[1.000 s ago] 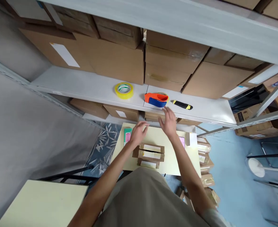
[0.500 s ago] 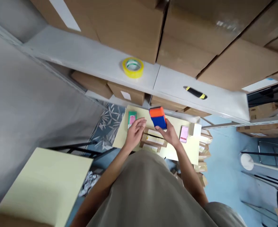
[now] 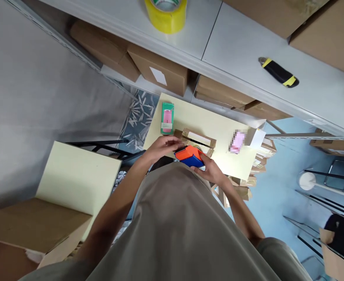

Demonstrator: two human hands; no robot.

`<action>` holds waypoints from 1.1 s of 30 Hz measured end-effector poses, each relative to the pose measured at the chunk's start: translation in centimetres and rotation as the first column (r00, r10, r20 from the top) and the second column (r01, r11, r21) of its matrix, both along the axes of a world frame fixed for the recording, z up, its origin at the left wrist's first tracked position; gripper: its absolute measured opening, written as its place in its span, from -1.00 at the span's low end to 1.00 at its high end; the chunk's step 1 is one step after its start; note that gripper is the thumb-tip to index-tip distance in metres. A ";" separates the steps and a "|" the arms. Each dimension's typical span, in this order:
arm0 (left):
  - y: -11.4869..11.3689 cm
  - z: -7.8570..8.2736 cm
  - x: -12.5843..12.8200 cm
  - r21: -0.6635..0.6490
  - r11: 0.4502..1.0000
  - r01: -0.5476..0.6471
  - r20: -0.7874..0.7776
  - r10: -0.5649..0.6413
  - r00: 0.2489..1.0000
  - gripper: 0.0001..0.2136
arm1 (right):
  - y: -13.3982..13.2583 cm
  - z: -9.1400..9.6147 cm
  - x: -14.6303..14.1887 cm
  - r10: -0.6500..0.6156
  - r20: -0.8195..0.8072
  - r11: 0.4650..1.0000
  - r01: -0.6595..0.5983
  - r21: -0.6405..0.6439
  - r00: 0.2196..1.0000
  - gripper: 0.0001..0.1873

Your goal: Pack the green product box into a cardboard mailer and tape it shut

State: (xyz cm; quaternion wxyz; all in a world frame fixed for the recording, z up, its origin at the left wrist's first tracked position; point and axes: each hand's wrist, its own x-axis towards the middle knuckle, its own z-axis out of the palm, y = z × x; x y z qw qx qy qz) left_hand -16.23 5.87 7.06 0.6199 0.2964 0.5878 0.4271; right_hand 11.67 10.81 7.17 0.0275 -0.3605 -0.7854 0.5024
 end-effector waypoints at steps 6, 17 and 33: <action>-0.5 -2.8 2.1 0.026 0.990 -0.141 -0.111 0.143 0.983 -0.54 | 2.2 1.0 0.3 0.003 0.121 0.999 0.003 -0.054 0.993 -0.48; 0.6 -8.7 -0.4 -0.084 0.850 -0.521 -0.091 0.514 0.853 -0.56 | 10.6 2.5 1.9 0.113 0.268 0.971 -0.049 -0.233 0.957 -0.35; -0.1 -16.9 2.5 -0.210 0.926 -0.313 -0.387 0.216 0.897 -0.60 | 12.3 -4.1 -0.3 0.231 0.321 0.964 -0.172 -0.200 0.919 -0.34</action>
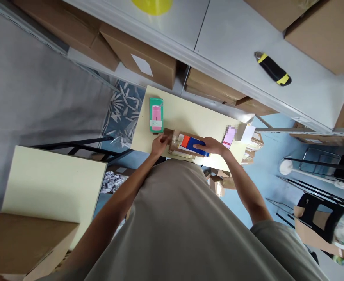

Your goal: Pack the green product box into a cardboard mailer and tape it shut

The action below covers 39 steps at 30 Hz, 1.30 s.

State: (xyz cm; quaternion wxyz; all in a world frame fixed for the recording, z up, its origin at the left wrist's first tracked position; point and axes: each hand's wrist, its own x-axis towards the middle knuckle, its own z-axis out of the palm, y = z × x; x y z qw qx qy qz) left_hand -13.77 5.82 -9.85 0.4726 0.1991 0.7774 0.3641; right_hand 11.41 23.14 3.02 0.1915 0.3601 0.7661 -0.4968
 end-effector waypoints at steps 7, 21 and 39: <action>-0.7 3.0 2.1 0.222 0.789 0.572 -0.483 -0.421 0.768 -0.13 | 0.0 0.3 0.3 0.015 -0.016 1.000 -0.015 -0.014 1.000 -0.33; 1.4 3.7 4.0 -0.186 0.511 0.839 -0.622 -0.722 0.302 -0.04 | 0.9 3.1 4.4 0.076 0.172 0.991 -0.056 -0.118 0.982 -0.32; 1.1 2.9 4.4 -0.183 0.522 0.833 -0.643 -0.705 0.300 -0.04 | -3.1 -0.1 8.3 -0.121 0.633 0.963 -0.065 0.262 0.765 -0.55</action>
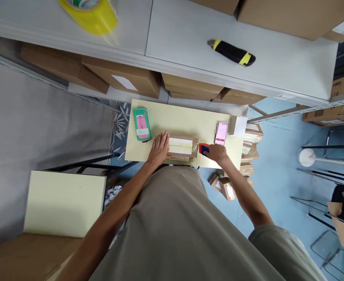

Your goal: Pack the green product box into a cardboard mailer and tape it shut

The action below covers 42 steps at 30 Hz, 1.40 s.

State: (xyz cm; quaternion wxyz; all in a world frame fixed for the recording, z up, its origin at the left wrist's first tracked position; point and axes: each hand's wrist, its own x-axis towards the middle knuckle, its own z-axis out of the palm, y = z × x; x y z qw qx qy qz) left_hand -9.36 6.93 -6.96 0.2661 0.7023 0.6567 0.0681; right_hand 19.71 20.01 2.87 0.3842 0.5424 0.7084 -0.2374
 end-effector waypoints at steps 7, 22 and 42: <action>2.5 6.2 0.7 0.251 0.961 -0.121 0.167 0.080 0.983 -0.18 | -0.4 5.5 -2.4 -0.049 -0.177 0.931 0.109 0.349 0.983 -0.52; 16.5 20.8 -0.7 0.517 0.771 -0.372 0.426 0.145 0.893 -0.51 | 18.5 15.6 -20.5 0.477 -0.528 0.654 0.117 0.748 0.702 -0.47; 0.7 2.7 -0.5 -0.357 0.774 -0.523 0.289 0.624 0.726 -0.77 | -8.3 -3.2 -6.7 -0.490 -0.537 0.790 0.610 0.059 0.687 -0.50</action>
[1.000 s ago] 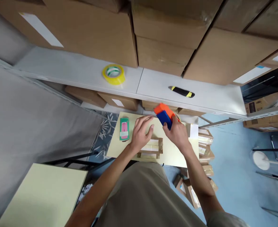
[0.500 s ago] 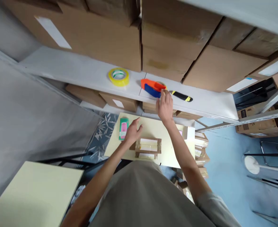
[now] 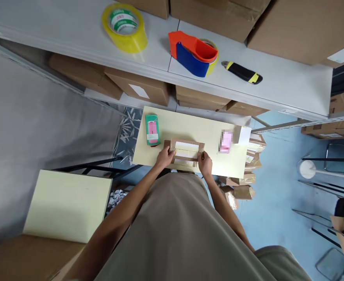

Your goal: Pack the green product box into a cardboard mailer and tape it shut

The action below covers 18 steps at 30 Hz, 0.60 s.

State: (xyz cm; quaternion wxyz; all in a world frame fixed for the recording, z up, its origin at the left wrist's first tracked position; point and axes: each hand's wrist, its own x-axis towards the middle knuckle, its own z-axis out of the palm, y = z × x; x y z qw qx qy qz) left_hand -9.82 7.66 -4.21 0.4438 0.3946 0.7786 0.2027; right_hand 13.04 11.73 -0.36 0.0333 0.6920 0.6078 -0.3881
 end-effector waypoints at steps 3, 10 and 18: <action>-0.1 1.1 -0.7 0.150 0.989 -0.009 -0.019 0.012 1.000 -0.74 | 0.8 1.6 1.8 -0.016 -0.156 0.981 0.045 0.187 0.988 -0.45; -2.6 -1.3 -1.4 0.155 0.984 -0.090 0.145 0.068 0.987 -0.60 | -0.8 0.1 4.4 -0.135 -0.356 0.978 0.181 0.099 0.925 -0.40; 0.8 -4.2 -2.9 0.035 0.993 -0.117 0.158 0.110 0.981 -0.49 | 1.9 -4.3 4.5 -0.221 -0.420 0.975 0.190 -0.116 0.880 -0.41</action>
